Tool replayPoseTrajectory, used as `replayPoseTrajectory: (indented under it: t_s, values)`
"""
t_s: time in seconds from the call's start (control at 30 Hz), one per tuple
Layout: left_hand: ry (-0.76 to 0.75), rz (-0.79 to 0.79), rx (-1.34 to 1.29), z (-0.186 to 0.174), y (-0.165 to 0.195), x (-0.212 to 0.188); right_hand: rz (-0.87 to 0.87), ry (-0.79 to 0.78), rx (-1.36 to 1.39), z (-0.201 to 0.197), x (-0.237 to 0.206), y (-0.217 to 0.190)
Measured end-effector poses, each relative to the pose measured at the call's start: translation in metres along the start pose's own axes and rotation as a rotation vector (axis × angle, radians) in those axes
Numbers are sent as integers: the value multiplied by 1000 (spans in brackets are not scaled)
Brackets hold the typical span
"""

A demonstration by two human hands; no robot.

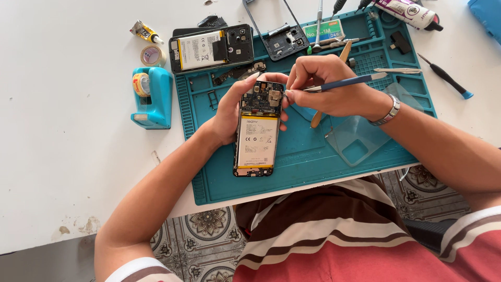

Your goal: The person repairs a disassembled smartphone on a teal repair mat, using a blue pry tool to work on the exposed motherboard and battery area. They hold the phone steady with one hand while prying and adjusting small internal components, occasionally repositioning the phone and using a wooden spatula tool.

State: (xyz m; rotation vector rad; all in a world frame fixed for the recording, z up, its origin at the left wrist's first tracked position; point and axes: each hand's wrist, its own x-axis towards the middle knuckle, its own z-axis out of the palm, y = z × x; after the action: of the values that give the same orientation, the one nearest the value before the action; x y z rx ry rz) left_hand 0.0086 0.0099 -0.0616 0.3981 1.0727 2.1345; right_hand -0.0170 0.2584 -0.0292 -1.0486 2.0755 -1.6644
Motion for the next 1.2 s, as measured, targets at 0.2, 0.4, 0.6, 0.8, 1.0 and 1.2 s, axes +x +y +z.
replayPoseTrajectory:
  t_s: [0.2,0.4,0.6,0.8,1.0,1.2]
  values:
    - [-16,34,50,0,0,-3,-3,-5,-62,-1,0,-12]
    - [-72,77,37,-1,0,-4,98,-38,-343,-5,3,-21]
    - [-37,1,54,3,4,-2,-4,-117,-331,-3,4,-19]
    - [57,-27,147,11,6,-1,-5,-141,-350,-1,5,-18]
    - [69,-17,225,12,7,-1,-21,-153,-348,-1,4,-18]
    - [76,-9,266,11,7,1,-86,-148,-340,0,3,-17]
